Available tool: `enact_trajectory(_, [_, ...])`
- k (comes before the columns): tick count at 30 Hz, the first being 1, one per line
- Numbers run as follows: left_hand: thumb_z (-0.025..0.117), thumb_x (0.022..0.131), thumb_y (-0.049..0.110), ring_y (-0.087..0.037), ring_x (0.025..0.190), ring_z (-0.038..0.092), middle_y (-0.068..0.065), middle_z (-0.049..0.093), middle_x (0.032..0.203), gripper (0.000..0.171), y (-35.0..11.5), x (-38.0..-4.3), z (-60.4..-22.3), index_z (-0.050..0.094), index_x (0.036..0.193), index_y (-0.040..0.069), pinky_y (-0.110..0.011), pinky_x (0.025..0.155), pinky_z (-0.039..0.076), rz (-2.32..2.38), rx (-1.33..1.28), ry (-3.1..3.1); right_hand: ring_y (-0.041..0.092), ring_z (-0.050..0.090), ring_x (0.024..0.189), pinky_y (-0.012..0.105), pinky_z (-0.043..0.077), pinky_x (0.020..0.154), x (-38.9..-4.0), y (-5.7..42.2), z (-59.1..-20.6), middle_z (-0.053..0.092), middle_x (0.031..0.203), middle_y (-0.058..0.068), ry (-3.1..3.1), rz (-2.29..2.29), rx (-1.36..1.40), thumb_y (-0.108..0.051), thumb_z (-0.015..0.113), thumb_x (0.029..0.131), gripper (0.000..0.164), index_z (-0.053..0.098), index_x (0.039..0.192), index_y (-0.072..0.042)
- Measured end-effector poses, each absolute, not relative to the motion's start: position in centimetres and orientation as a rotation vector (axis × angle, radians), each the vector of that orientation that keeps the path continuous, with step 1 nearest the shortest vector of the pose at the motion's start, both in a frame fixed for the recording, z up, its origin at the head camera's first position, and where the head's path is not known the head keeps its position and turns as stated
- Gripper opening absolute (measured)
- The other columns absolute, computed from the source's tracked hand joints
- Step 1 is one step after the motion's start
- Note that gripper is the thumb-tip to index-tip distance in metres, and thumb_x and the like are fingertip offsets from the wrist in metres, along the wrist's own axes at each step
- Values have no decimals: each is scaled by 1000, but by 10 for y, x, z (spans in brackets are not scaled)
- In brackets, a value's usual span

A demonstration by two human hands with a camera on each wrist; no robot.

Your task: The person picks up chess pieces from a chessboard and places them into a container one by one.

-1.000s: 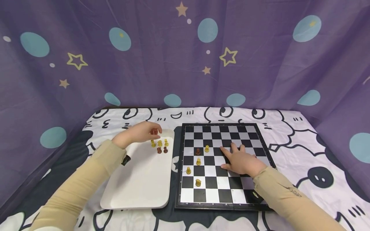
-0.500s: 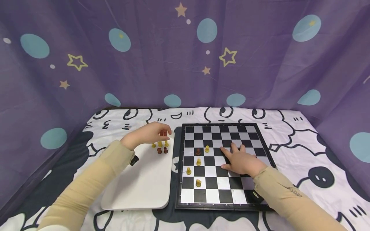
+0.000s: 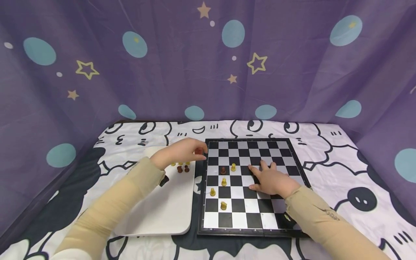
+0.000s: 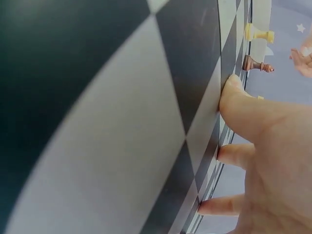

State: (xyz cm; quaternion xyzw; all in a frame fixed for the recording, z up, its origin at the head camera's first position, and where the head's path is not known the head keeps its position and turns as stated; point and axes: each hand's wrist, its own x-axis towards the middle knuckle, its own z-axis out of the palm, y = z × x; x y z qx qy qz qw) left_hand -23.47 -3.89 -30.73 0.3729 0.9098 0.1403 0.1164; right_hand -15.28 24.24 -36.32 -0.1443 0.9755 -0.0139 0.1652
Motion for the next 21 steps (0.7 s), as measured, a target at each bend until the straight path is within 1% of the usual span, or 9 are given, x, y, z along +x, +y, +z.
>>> enact_trajectory(5, [64,91,24,-13,69,50,0,60,82,27,-26,-232,-310,64,114,9,-29,71,44,390,1122,2646,58,35,117,65,45,78,-153,242,-363,29,141,36,2780,-45,-418,-57,54,86,75,38,144,-12])
enact_trajectory(12, [64,91,24,-10,73,54,1,64,89,31,-11,-229,-317,64,119,12,-26,70,45,329,1171,2625,60,34,117,66,45,79,-152,243,-361,28,141,37,2782,-48,-418,-57,55,86,76,38,145,-12])
enact_trajectory(21, [67,88,25,-8,71,52,4,61,83,31,5,-225,-320,66,118,15,-22,66,43,209,1184,2612,59,34,117,66,45,79,-152,242,-362,29,141,36,2783,-47,-414,-57,55,86,76,38,145,-13])
